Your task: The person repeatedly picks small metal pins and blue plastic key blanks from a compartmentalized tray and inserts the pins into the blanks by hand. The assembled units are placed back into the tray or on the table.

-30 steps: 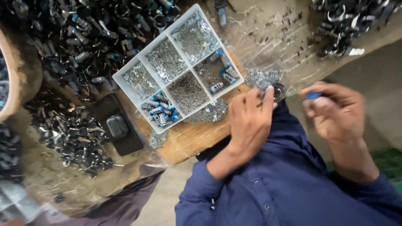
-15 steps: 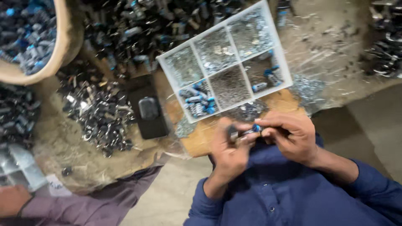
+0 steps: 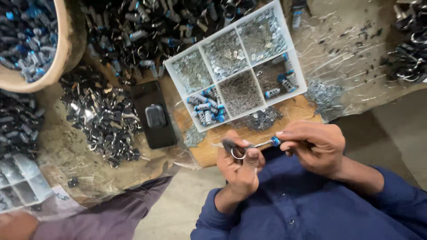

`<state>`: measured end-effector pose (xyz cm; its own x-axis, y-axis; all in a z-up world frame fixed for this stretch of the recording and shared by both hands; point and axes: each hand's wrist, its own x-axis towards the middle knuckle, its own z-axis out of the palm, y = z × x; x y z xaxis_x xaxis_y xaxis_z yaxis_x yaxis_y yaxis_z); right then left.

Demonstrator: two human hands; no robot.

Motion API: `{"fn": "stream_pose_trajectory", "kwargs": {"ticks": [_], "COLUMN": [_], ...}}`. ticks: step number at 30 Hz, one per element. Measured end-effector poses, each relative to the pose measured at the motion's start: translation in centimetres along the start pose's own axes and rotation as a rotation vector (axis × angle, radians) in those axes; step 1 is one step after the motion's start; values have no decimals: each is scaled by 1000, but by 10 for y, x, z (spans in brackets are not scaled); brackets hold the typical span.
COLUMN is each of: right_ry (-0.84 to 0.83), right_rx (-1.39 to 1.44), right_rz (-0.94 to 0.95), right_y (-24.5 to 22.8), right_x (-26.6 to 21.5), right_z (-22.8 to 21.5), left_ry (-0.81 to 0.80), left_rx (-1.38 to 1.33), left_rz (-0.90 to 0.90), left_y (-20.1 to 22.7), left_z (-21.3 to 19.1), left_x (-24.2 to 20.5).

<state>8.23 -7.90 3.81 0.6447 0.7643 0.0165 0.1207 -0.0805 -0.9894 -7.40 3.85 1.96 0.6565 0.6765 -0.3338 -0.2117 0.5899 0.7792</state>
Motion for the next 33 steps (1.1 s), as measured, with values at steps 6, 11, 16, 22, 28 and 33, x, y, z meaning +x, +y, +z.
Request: {"fn": "stream_pose_trajectory", "kwargs": {"ticks": [6, 11, 16, 22, 28, 33], "right_ry": [-210, -455, -109, -570, -391, -201], "right_rx": [188, 69, -431, -1085, -881, -226], "right_rz": [-305, -273, -256, -148, -260, 2], "right_y": [-4, -16, -14, -6, -24, -13], "right_x": [12, 38, 91, 126, 130, 124], "right_z": [-22, -39, -34, -21, -30, -37], "left_ry": [-582, -907, 13, -244, -116, -99], "left_rx": [599, 790, 1397, 1853, 1591, 1523], "left_rz": [174, 422, 840, 657, 750, 787], "left_y": [80, 132, 102, 69, 61, 60], "left_z": [50, 44, 44, 40, 30, 31], "left_x": [31, 67, 89, 116, 114, 115]}}
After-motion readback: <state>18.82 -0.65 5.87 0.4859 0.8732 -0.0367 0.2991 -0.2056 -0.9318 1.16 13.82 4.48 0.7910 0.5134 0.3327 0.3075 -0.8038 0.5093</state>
